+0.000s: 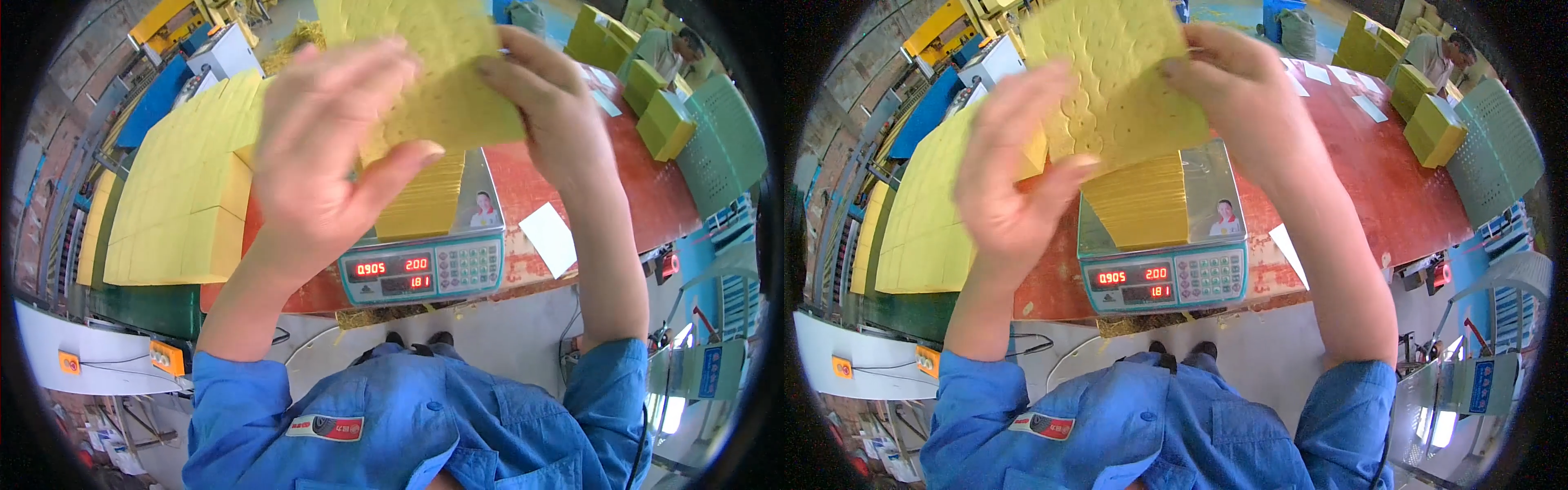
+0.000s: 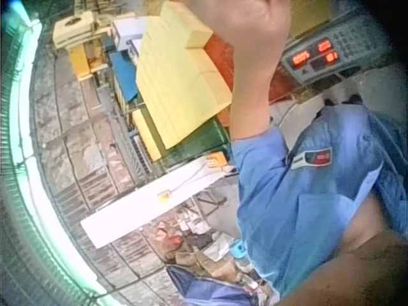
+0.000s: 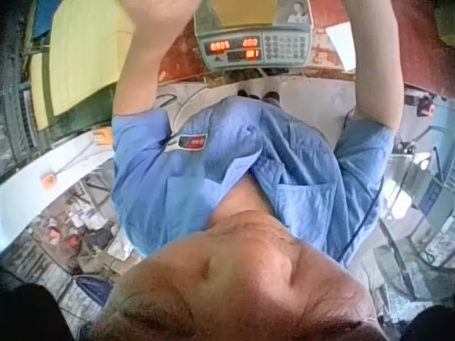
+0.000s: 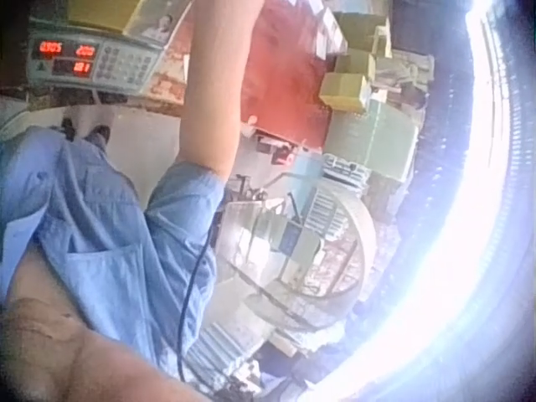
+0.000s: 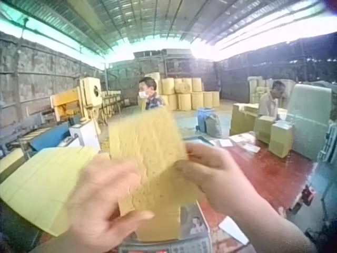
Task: Weighing stacks of yellow paper on a digital scale and using a strapping machine to bundle them.
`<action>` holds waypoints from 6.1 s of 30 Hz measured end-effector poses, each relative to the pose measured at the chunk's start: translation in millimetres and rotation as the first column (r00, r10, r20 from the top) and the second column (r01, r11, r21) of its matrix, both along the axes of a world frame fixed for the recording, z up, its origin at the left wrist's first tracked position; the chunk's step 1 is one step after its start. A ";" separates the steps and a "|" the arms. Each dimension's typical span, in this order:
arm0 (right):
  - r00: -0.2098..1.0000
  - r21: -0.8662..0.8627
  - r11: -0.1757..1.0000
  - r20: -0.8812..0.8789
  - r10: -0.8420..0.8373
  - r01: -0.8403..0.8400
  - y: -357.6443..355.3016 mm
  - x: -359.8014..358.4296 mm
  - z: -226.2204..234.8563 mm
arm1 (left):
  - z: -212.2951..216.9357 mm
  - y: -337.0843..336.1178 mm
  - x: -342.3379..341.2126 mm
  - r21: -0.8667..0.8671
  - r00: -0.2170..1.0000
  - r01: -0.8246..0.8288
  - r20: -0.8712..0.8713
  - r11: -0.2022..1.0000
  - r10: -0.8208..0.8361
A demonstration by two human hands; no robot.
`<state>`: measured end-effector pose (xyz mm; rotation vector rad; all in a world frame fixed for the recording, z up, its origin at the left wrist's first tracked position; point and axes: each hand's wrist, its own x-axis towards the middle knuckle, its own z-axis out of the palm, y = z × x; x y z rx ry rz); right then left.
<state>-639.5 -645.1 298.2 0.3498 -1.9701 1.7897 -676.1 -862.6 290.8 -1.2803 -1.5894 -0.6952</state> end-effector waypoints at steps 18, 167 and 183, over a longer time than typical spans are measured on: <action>0.919 -0.291 0.918 -0.210 -0.335 0.268 62.8 89.7 -34.7 | 8.6 -68.7 52.7 0.260 0.993 0.118 -0.027 0.958 -0.115; 0.985 0.223 0.960 -0.012 -0.169 0.168 55.6 -12.4 -87.9 | -86.4 -25.0 -8.3 0.385 0.511 -0.175 0.822 0.906 -0.251; 0.967 0.272 0.928 -0.054 -0.250 0.255 8.4 -77.9 -71.4 | -99.2 -22.0 -27.3 0.277 0.640 0.072 0.724 0.958 -0.258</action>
